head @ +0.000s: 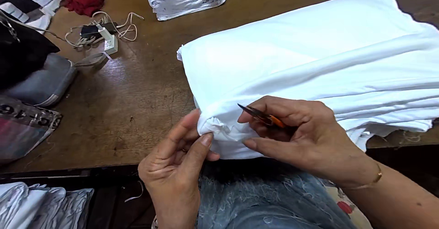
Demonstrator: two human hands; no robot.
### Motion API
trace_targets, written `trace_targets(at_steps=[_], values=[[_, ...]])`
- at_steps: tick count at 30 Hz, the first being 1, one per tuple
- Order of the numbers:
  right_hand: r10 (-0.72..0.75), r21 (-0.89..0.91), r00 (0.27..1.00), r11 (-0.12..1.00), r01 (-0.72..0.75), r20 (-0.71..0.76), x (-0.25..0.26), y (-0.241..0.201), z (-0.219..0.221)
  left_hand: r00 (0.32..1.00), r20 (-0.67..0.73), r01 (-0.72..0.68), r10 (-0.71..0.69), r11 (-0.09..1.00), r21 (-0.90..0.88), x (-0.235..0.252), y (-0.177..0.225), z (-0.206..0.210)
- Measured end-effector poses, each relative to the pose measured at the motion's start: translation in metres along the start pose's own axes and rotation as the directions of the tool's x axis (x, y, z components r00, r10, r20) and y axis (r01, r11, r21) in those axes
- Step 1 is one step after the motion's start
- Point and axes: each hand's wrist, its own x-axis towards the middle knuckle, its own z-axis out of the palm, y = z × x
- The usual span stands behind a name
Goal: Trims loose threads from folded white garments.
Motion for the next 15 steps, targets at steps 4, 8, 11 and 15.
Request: trace_targets(at_steps=[4,8,11,15], values=[[0.052,0.143,0.999,0.988,-0.05,-0.013,-0.006,-0.012,0.002,0.996,0.089,-0.039,0.032,0.996,0.077,0.009,0.005,-0.001],[0.054,0.277,0.993,0.961,-0.023,-0.107,-0.017,-0.015,-0.014,0.952,0.304,-0.01,-0.045,0.984,0.179,0.047,0.021,0.004],[-0.045,-0.083,0.99,0.996,0.034,-0.133,-0.016,-0.007,-0.024,0.885,0.465,-0.081,0.013,0.989,0.126,0.093,0.003,0.012],[-0.187,-0.589,0.982,0.79,0.169,0.03,-0.015,0.017,-0.021,0.906,0.418,-0.316,0.072,0.773,0.55,0.086,-0.013,0.011]])
